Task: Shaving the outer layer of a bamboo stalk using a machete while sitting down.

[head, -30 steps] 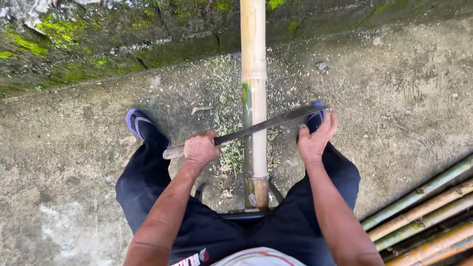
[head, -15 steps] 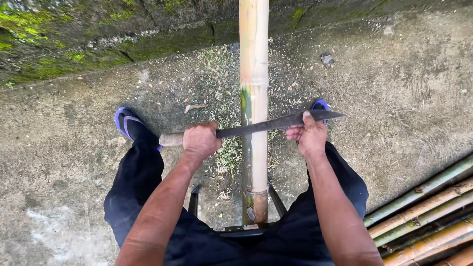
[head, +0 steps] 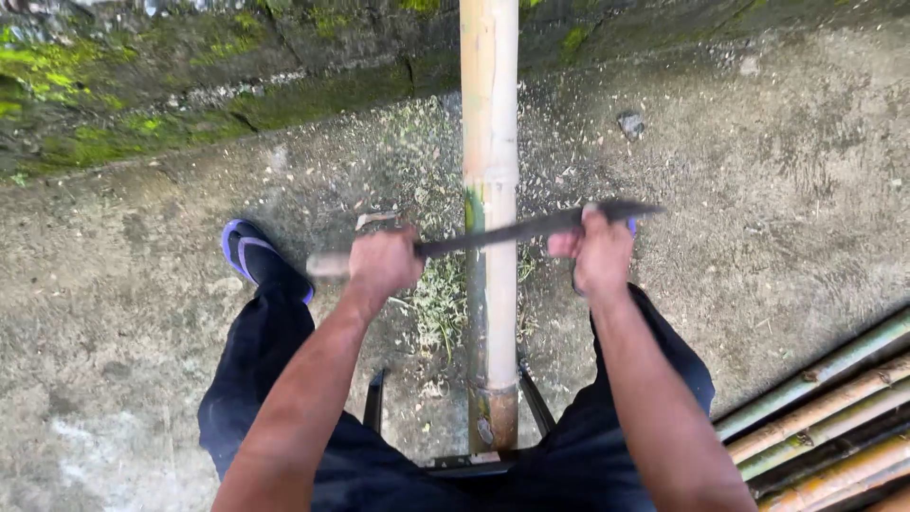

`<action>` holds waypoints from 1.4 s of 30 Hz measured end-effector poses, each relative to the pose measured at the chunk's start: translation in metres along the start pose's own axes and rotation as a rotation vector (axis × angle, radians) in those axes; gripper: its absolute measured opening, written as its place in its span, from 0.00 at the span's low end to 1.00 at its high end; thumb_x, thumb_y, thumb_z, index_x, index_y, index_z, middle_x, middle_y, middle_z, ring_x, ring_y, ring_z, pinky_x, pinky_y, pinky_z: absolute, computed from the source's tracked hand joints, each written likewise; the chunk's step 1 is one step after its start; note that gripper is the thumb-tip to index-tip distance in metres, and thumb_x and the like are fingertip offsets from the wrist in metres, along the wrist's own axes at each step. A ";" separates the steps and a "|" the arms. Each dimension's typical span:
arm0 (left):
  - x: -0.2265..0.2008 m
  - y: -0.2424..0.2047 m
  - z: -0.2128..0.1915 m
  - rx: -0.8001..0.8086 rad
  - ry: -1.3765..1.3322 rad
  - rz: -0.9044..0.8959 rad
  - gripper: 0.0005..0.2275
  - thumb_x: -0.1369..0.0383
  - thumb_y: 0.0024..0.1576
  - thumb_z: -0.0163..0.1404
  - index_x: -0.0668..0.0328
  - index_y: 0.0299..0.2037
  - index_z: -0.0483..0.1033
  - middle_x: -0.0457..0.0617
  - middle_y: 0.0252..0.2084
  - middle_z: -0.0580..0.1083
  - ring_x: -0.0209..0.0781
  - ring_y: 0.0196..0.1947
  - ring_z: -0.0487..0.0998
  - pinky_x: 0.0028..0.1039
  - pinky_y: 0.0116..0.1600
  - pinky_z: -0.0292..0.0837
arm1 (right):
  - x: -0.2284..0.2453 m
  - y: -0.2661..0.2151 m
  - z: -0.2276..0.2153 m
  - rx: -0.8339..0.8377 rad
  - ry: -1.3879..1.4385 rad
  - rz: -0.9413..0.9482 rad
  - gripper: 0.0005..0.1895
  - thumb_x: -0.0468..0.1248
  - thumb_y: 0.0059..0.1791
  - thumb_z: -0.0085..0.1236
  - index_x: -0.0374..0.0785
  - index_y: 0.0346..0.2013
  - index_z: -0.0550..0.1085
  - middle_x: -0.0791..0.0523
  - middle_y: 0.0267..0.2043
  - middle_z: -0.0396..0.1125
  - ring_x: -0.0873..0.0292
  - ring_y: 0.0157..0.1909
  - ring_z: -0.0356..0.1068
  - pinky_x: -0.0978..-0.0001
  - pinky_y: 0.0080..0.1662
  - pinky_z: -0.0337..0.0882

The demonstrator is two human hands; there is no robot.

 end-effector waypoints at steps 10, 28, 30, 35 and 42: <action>0.008 0.034 -0.041 -0.273 -0.125 -0.029 0.07 0.63 0.53 0.55 0.47 0.40 0.80 0.53 0.35 0.80 0.51 0.36 0.80 0.42 0.47 0.75 | 0.007 0.041 0.004 -0.042 0.085 -0.023 0.14 0.35 0.59 0.43 0.25 0.36 0.68 0.46 0.28 0.72 0.55 0.22 0.73 0.63 0.24 0.77; 0.005 0.032 -0.026 -0.083 -0.149 0.005 0.04 0.68 0.59 0.50 0.53 0.40 0.76 0.49 0.25 0.75 0.43 0.25 0.79 0.40 0.38 0.78 | -0.004 0.025 0.002 -0.121 0.050 -0.003 0.08 0.34 0.58 0.41 0.30 0.41 0.65 0.49 0.28 0.71 0.57 0.23 0.74 0.64 0.27 0.79; 0.012 0.044 -0.040 -0.018 -0.124 -0.107 0.05 0.65 0.61 0.49 0.53 0.40 0.74 0.50 0.27 0.78 0.45 0.29 0.82 0.41 0.40 0.79 | 0.004 0.057 0.013 -0.071 0.123 -0.031 0.09 0.35 0.58 0.43 0.29 0.44 0.65 0.49 0.33 0.72 0.57 0.24 0.74 0.64 0.28 0.77; 0.004 0.044 -0.085 -0.198 -0.141 -0.057 0.07 0.62 0.59 0.52 0.53 0.41 0.77 0.54 0.35 0.79 0.51 0.36 0.82 0.42 0.46 0.76 | 0.009 0.082 0.012 -0.076 0.123 0.080 0.10 0.37 0.58 0.45 0.30 0.44 0.65 0.49 0.33 0.73 0.56 0.26 0.75 0.65 0.30 0.80; -0.020 0.001 -0.068 0.003 0.044 -0.046 0.10 0.62 0.57 0.53 0.56 0.45 0.76 0.52 0.37 0.79 0.47 0.36 0.83 0.39 0.44 0.79 | -0.062 0.026 -0.018 0.096 0.303 0.080 0.14 0.38 0.61 0.40 0.31 0.38 0.67 0.50 0.28 0.70 0.56 0.25 0.73 0.62 0.30 0.77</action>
Point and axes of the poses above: each hand's wrist, its own y-axis towards the middle knuckle, its own z-axis out of the palm, x = y × z, the point moved 10 cm from there along y, towards the middle knuckle
